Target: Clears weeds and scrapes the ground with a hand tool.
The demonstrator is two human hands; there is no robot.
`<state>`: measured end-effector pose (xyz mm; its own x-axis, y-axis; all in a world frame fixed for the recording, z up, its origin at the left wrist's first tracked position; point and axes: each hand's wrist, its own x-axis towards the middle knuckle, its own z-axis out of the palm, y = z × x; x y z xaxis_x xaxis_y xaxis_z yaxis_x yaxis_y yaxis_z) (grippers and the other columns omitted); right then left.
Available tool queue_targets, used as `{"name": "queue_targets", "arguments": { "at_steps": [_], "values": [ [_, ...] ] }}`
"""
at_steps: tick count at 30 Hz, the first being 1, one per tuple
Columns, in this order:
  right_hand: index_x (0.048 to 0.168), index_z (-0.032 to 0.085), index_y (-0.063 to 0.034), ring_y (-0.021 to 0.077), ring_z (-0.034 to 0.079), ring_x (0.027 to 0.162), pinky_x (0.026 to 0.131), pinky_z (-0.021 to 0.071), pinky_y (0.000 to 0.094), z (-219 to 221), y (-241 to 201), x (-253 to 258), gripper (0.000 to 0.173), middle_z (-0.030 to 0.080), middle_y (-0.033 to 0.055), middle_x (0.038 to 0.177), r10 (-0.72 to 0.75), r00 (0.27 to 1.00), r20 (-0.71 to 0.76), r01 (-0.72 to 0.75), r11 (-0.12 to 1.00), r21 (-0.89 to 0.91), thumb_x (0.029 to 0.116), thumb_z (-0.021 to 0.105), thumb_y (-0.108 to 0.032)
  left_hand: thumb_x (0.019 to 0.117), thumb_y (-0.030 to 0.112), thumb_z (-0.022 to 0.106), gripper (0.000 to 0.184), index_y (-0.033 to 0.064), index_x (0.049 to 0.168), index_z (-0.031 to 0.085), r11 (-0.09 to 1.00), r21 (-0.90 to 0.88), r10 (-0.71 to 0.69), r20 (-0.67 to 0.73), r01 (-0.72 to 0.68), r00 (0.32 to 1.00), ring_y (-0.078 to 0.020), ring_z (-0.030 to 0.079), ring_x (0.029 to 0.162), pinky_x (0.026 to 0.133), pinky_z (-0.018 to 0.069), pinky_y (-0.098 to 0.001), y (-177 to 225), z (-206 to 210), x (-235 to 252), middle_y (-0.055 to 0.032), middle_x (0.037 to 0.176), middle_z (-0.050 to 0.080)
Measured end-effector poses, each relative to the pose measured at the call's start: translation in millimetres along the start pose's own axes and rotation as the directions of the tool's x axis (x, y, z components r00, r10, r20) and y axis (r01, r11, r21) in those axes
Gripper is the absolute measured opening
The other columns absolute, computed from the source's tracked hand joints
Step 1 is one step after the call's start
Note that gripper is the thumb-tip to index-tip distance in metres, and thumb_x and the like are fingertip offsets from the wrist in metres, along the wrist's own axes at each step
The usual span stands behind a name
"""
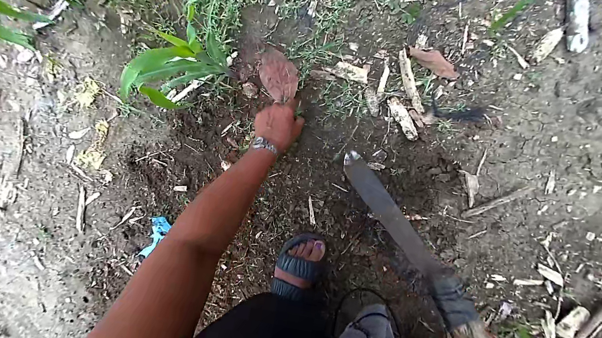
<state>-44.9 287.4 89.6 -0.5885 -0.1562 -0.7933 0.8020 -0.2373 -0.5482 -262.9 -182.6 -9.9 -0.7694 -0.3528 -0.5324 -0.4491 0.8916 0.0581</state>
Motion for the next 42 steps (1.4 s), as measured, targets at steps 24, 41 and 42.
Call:
{"name": "queue_targets", "arguments": {
  "at_steps": [24,41,42],
  "values": [
    [0.111,0.062,-0.0106,0.0106,0.058,0.045,0.037,0.0498,0.0260,45,-1,30,0.034,0.062,0.0022,0.064,0.069,0.996,-0.055,-0.065,0.995,0.071,0.0888,0.069,-0.035,0.1116,0.037,0.035,0.048,0.0055,0.137,0.061,1.000,0.026,0.015,0.025,-0.016,1.000,-0.0507,0.065,0.118,0.092,0.0512,-0.0700,57,-10,29,-0.0296,0.127,0.067],
    [0.109,0.068,-0.0092,0.0106,0.062,0.047,0.040,0.0520,0.0253,57,9,8,0.028,0.066,0.0044,0.064,-0.049,0.990,-0.132,0.068,0.987,0.143,0.0887,0.073,-0.029,0.1060,0.024,0.047,0.043,0.0209,0.147,0.059,0.911,-0.372,0.140,-0.129,-0.179,0.982,-0.0453,0.064,0.123,0.100,0.0462,-0.0699,38,0,12,-0.0205,0.134,0.068],
    [0.111,0.063,-0.0074,0.0099,0.060,0.046,0.039,0.0510,0.0247,71,3,25,0.026,0.064,0.0030,0.063,-0.045,0.987,-0.154,0.060,0.994,0.092,0.0924,0.064,-0.026,0.1073,0.025,0.045,0.043,0.0238,0.148,0.058,0.923,-0.320,0.186,-0.116,-0.214,0.976,-0.0452,0.064,0.123,0.100,0.0466,-0.0698,50,-9,15,-0.0200,0.135,0.067]
  ]
}}
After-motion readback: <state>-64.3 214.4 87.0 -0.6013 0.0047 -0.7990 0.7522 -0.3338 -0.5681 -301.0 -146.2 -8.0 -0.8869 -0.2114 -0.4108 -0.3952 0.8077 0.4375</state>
